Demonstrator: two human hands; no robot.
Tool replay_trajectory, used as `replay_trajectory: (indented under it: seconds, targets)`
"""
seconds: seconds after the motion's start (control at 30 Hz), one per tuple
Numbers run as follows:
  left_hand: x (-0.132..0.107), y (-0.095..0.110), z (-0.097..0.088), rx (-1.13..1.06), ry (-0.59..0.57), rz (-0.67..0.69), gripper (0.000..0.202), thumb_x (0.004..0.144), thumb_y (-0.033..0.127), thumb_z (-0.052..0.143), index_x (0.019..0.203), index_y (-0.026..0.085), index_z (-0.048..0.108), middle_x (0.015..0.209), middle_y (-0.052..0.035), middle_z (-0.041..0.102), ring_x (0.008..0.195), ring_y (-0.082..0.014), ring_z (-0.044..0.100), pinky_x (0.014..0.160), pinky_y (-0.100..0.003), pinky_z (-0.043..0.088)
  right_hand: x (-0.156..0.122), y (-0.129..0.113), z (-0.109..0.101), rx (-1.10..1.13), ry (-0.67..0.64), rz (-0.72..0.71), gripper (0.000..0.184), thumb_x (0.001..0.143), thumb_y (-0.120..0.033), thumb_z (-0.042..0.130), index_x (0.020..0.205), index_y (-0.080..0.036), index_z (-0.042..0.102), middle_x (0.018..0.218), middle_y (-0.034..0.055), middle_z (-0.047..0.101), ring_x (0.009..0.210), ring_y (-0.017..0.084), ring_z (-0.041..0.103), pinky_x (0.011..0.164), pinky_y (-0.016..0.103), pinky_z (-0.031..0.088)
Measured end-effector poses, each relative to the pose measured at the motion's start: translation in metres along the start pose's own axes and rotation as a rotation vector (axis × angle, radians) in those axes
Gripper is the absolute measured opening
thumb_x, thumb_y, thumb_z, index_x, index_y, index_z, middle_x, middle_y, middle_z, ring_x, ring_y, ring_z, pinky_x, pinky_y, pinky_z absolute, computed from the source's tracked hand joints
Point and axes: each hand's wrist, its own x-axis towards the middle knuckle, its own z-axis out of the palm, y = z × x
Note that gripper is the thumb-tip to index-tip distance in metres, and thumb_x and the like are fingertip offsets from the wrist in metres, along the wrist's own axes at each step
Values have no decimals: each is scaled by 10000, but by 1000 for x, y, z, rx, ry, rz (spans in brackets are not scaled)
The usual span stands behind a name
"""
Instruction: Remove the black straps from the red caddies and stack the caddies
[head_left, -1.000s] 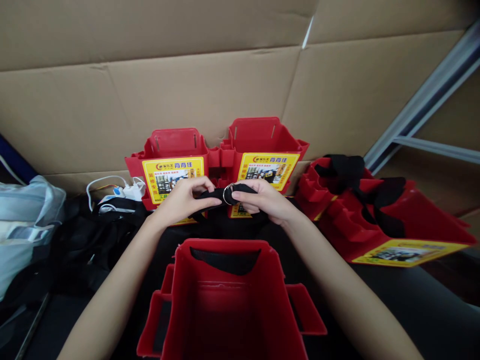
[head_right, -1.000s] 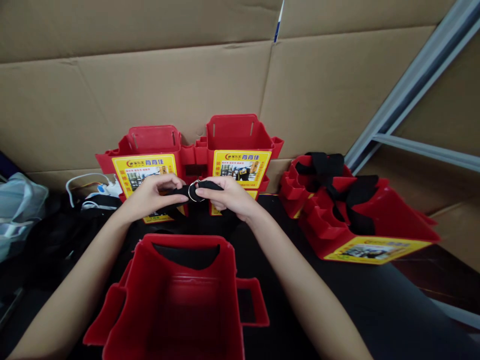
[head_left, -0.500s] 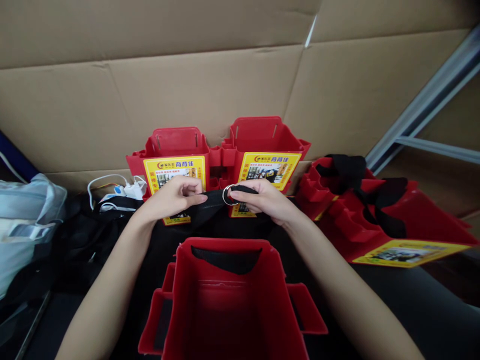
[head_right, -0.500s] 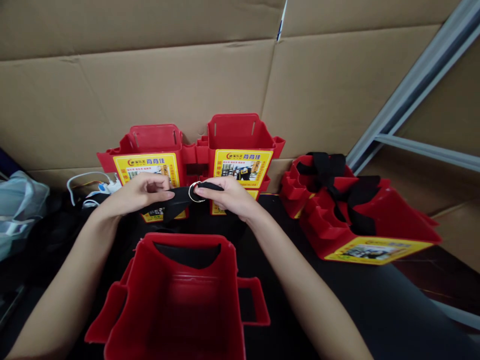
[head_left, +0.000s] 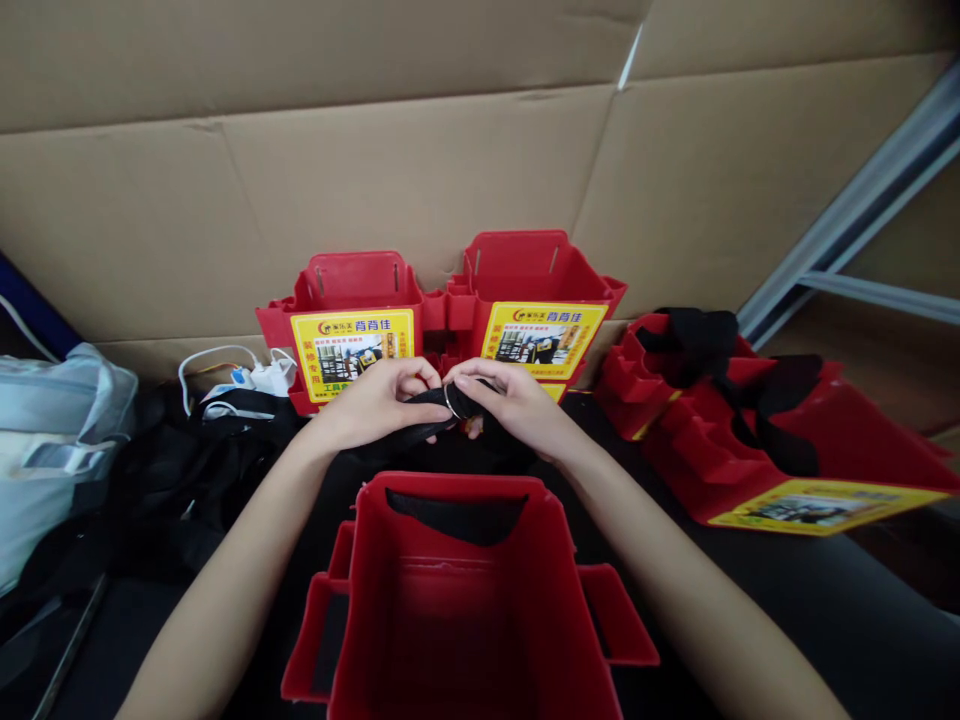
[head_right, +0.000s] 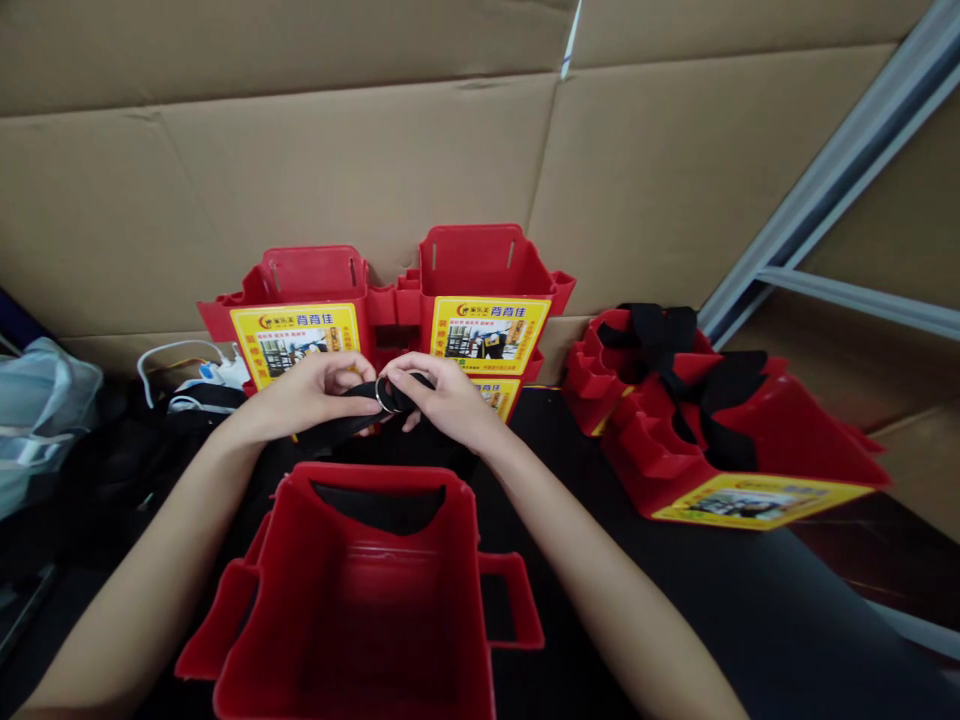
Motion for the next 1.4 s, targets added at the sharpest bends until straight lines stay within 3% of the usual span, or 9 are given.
replay_trajectory:
  seconds: [0.13,0.27,0.47,0.73,0.83,0.93,1.1,1.27,1.4]
  targets:
    - [2,-2,2,46,113,-41,321,683,267,684,929,162,505,599,46,588,540,-99,575,518,-196,408,-4,-7,0,-57,-12,-13,240,709,-292,665,907,-166,608,756,-20,599,580,65,547,526,192,499]
    - [3,-4,1,66,4,-45,232,672,262,694,759,144,514,669,15,612,612,-95,583,548,-193,413,-6,-11,-1,-70,-19,8,270,693,-217,670,951,-162,612,745,-26,617,543,49,534,542,190,500]
    - [2,1,4,106,-114,-22,245,815,373,530,822,133,575,751,-30,655,621,-100,617,584,-211,460,-5,-9,-3,-84,22,-24,270,709,-246,645,966,-164,633,861,12,654,682,96,598,602,225,528]
    - [2,0,-1,226,-111,23,314,817,382,529,638,125,546,490,33,526,353,-27,415,384,-153,308,-3,-5,-16,-205,15,-93,176,756,-301,619,851,-156,645,770,6,676,706,130,633,644,244,508]
    - [1,1,-1,229,-63,18,362,831,409,503,600,131,507,441,52,448,358,-24,375,372,-149,267,-3,-4,-14,-141,-10,-71,196,782,-303,591,911,-158,618,786,15,670,691,141,650,530,210,493]
    - [2,2,1,184,16,35,312,866,396,449,708,140,533,452,64,432,382,-31,364,382,-149,264,-3,-4,-10,-111,-51,-38,245,809,-302,555,1017,-179,590,835,22,653,646,130,649,412,172,440]
    - [4,0,0,272,95,89,247,860,328,471,747,143,589,430,63,455,392,-38,360,415,-160,300,-2,-2,-9,-106,-80,-32,372,726,-248,646,1086,-191,569,843,9,646,634,101,617,455,177,465]
    - [4,-6,-11,299,123,34,249,815,336,532,672,142,595,465,29,552,376,-41,400,408,-166,335,-1,-2,-36,-234,-21,112,187,633,-254,714,793,-167,672,668,-9,667,558,107,600,566,248,521]
    - [1,-10,-19,172,73,-62,242,770,358,589,742,122,633,666,-45,676,486,-84,568,483,-190,460,-2,-5,-57,-295,91,110,134,565,-226,750,686,-198,699,681,-5,691,653,138,639,662,275,538]
